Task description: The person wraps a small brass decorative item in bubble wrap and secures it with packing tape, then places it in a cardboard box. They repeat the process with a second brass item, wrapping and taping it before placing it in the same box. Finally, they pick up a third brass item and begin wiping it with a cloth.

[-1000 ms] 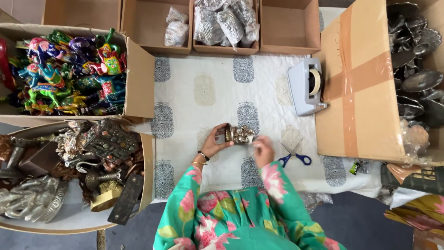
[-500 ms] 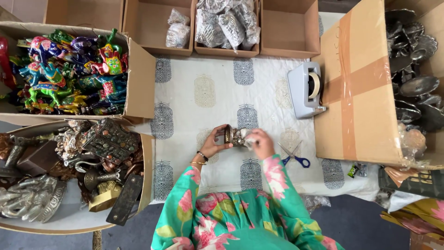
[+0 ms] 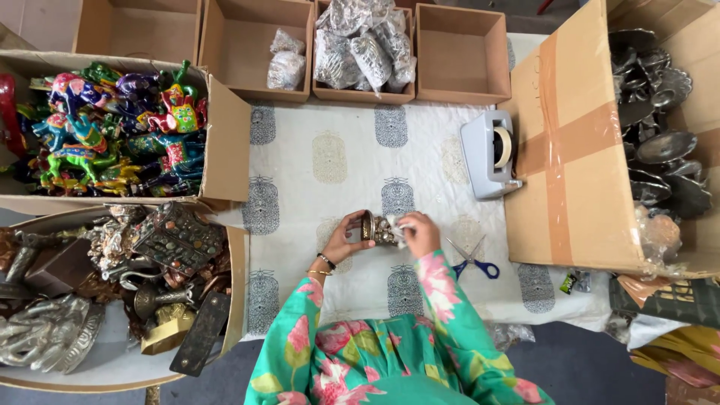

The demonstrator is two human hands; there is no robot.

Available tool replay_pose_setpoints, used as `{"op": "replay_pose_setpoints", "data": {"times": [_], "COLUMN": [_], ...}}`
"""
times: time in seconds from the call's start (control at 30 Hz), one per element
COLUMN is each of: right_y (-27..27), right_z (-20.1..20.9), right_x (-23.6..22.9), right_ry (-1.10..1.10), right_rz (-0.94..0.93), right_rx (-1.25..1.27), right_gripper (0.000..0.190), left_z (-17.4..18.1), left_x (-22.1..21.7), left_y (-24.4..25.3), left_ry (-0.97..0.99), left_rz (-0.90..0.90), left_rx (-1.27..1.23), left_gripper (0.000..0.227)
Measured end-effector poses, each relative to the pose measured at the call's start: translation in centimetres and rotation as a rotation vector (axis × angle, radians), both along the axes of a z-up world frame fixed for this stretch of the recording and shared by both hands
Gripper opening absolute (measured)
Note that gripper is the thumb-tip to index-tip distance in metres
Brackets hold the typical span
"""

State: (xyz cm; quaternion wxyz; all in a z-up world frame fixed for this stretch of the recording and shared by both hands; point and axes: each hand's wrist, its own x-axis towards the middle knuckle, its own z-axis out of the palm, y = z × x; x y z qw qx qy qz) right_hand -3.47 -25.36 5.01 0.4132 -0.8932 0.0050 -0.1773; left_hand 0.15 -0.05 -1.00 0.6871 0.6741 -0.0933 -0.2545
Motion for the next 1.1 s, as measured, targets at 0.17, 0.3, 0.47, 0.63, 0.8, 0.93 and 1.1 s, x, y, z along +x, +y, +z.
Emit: {"op": "replay_pose_setpoints", "data": {"times": [0.17,0.3,0.47,0.63,0.8,0.93,1.1], "right_y": [-2.2,-3.2,-1.8,-4.5,-5.6,-4.1,-1.9], "right_z": [-3.0,1.9,-1.8,-3.0,-0.6,-3.3,-0.3], "right_x": [0.9,2.5,0.8,-1.0,-3.1,-7.4,-9.3], "right_ry": [0.262,0.389,0.219,0.106,0.126,0.094,0.022], "right_rz": [-0.024,0.161,0.014,0.079,-0.059,-0.198,-0.153], "right_rx": [-0.105,-0.392,-0.228,-0.243,-0.396,-0.253,-0.234], "right_gripper": [0.023,0.025,0.025,0.03,0.019,0.018,0.023], "left_z": [1.2,0.6,0.7,0.9,-1.2,0.9,-0.3], "left_x": [-0.1,-0.1,-0.1,0.0,-0.2,-0.1,0.1], "left_y": [0.1,-0.1,0.1,0.0,0.0,0.0,-2.0], "left_ry": [-0.003,0.025,-0.031,0.024,-0.065,-0.024,-0.175], "left_rz": [0.004,0.011,0.002,-0.016,0.006,0.01,0.111], "left_rx": [0.031,-0.037,-0.01,0.035,-0.059,0.03,0.352], "left_gripper": [0.101,0.102,0.101,0.104,0.103,0.104,0.091]}}
